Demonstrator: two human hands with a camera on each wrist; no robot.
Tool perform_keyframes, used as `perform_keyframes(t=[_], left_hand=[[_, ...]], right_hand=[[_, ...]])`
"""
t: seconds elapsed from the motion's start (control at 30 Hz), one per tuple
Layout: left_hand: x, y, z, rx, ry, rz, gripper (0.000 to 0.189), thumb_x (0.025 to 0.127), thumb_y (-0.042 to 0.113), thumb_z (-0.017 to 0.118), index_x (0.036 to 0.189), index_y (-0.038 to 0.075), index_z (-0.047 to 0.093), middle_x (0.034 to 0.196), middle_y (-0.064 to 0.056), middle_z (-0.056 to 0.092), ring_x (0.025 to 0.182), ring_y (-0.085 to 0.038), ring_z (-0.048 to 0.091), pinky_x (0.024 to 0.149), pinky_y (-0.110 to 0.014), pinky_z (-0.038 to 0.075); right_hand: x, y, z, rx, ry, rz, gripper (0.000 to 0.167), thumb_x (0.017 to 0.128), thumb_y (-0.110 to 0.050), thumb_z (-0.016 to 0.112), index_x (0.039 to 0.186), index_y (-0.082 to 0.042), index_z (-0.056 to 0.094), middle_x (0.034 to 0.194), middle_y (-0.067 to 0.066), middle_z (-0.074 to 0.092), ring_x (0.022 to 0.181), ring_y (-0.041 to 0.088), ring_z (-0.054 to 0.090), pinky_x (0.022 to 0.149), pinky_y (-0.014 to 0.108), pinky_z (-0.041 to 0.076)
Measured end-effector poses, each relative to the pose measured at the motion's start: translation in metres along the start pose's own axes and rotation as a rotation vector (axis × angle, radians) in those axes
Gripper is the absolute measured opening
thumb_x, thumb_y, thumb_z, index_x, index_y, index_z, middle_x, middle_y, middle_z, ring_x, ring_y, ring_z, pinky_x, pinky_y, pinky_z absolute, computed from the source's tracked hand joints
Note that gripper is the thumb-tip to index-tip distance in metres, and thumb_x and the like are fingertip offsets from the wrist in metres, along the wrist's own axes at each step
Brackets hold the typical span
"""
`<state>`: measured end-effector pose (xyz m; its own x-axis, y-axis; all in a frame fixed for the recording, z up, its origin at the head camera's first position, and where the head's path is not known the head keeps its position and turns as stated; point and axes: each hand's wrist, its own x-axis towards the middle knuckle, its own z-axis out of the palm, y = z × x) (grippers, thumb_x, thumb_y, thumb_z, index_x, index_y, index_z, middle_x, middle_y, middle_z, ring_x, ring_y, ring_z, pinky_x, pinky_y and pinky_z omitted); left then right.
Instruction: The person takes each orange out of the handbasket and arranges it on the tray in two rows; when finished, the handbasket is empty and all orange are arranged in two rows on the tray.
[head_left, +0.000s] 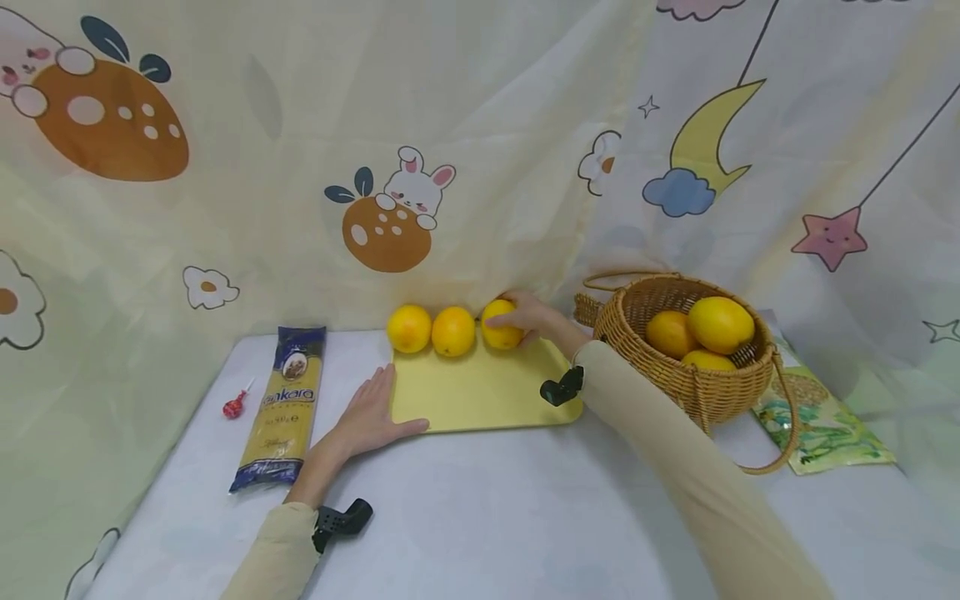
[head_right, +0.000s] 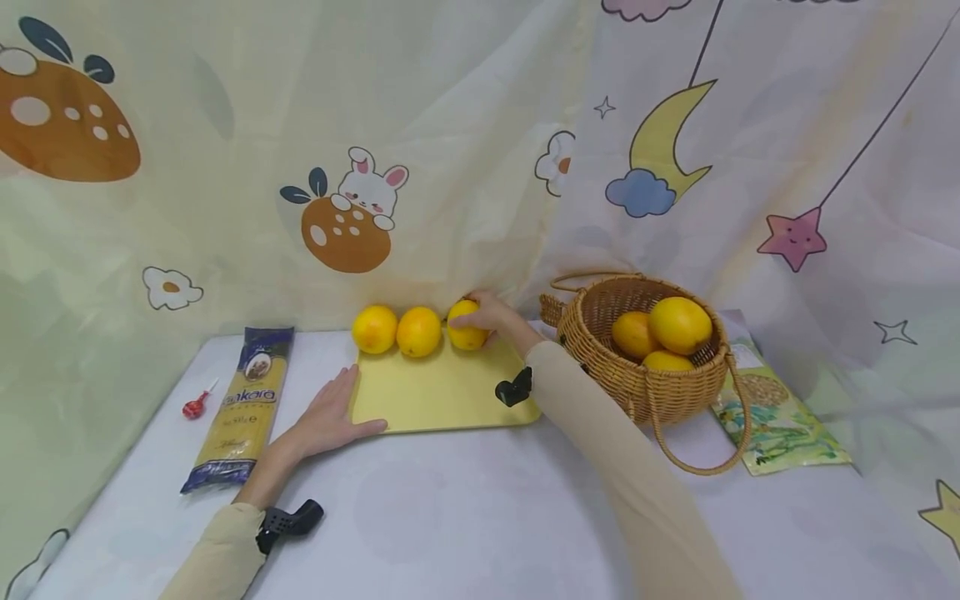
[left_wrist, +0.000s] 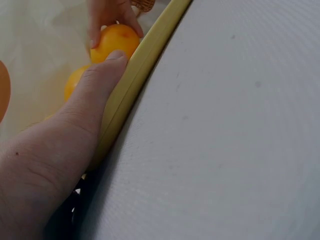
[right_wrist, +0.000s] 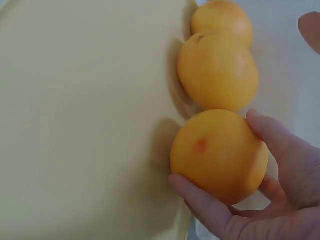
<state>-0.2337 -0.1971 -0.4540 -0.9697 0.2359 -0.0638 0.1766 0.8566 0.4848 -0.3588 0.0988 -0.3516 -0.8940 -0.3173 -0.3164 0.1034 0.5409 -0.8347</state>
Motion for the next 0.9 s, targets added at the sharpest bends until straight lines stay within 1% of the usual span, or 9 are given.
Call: perform_keyframes(t=[0.13, 0.27, 0.4, 0.53, 0.6, 0.77, 0.8, 0.9], left_hand=[[-0.001, -0.001, -0.001, 0.010, 0.000, 0.003, 0.129, 0.073, 0.079, 0.059, 0.155, -0.001, 0.001, 0.163, -0.020, 0.003, 0.152, -0.036, 0.005, 0.125, -0.051, 0.006], [0.000, -0.001, -0.001, 0.011, -0.003, 0.002, 0.128, 0.073, 0.078, 0.060, 0.154, -0.001, 0.000, 0.163, -0.020, 0.003, 0.152, -0.036, 0.005, 0.125, -0.051, 0.006], [0.000, -0.001, -0.001, 0.007, -0.008, 0.001, 0.128, 0.073, 0.078, 0.060, 0.154, -0.001, 0.000, 0.163, -0.020, 0.002, 0.152, -0.036, 0.004, 0.125, -0.051, 0.006], [0.001, -0.001, -0.002, 0.005, -0.007, 0.006, 0.129, 0.073, 0.078, 0.060, 0.154, -0.002, 0.000, 0.163, -0.020, 0.002, 0.152, -0.036, 0.004, 0.125, -0.052, 0.006], [0.001, -0.001, -0.003, 0.005, -0.004, 0.007, 0.129, 0.073, 0.078, 0.060, 0.154, -0.002, 0.000, 0.163, -0.020, 0.003, 0.152, -0.036, 0.005, 0.125, -0.052, 0.006], [0.001, -0.001, -0.003, 0.005, 0.008, 0.010, 0.128, 0.073, 0.078, 0.061, 0.154, -0.002, 0.001, 0.163, -0.021, 0.004, 0.152, -0.036, 0.006, 0.125, -0.052, 0.007], [0.001, -0.001, -0.002, 0.005, 0.007, 0.009, 0.128, 0.073, 0.078, 0.060, 0.154, -0.002, 0.001, 0.163, -0.021, 0.004, 0.152, -0.036, 0.006, 0.125, -0.052, 0.007], [0.000, 0.000, 0.000, 0.003, 0.001, 0.009, 0.128, 0.073, 0.078, 0.060, 0.155, -0.001, 0.001, 0.163, -0.020, 0.004, 0.152, -0.036, 0.005, 0.125, -0.051, 0.006]], right_hand=[[0.004, 0.001, 0.002, 0.038, -0.002, 0.013, 0.070, 0.089, -0.023, 0.070, 0.149, -0.019, 0.034, 0.148, 0.014, 0.035, 0.131, 0.039, 0.042, 0.096, 0.061, 0.050], [0.007, 0.003, 0.005, 0.043, -0.011, 0.020, 0.070, 0.089, -0.024, 0.070, 0.149, -0.019, 0.034, 0.150, 0.014, 0.033, 0.133, 0.039, 0.041, 0.096, 0.060, 0.051], [0.008, 0.005, 0.009, 0.050, -0.010, 0.018, 0.071, 0.091, -0.024, 0.068, 0.151, -0.019, 0.030, 0.152, 0.014, 0.030, 0.134, 0.039, 0.039, 0.097, 0.059, 0.050], [0.008, 0.003, 0.011, 0.071, 0.007, -0.010, 0.071, 0.094, -0.024, 0.064, 0.152, -0.015, 0.025, 0.153, 0.015, 0.028, 0.135, 0.039, 0.039, 0.100, 0.060, 0.048], [0.008, 0.002, 0.012, 0.090, 0.018, -0.021, 0.069, 0.094, -0.024, 0.063, 0.150, -0.012, 0.025, 0.153, 0.016, 0.028, 0.135, 0.039, 0.039, 0.100, 0.059, 0.048], [0.007, 0.001, 0.015, 0.131, 0.045, -0.025, 0.068, 0.095, -0.024, 0.063, 0.148, -0.009, 0.023, 0.153, 0.016, 0.025, 0.136, 0.040, 0.038, 0.100, 0.061, 0.048], [0.006, 0.001, 0.015, 0.100, 0.068, -0.044, 0.068, 0.095, -0.026, 0.062, 0.149, -0.008, 0.023, 0.154, 0.017, 0.026, 0.137, 0.040, 0.037, 0.102, 0.059, 0.046], [-0.003, 0.003, 0.016, -0.070, 0.176, -0.136, 0.066, 0.098, -0.030, 0.057, 0.148, -0.002, 0.025, 0.152, 0.021, 0.029, 0.139, 0.039, 0.034, 0.109, 0.055, 0.041]])
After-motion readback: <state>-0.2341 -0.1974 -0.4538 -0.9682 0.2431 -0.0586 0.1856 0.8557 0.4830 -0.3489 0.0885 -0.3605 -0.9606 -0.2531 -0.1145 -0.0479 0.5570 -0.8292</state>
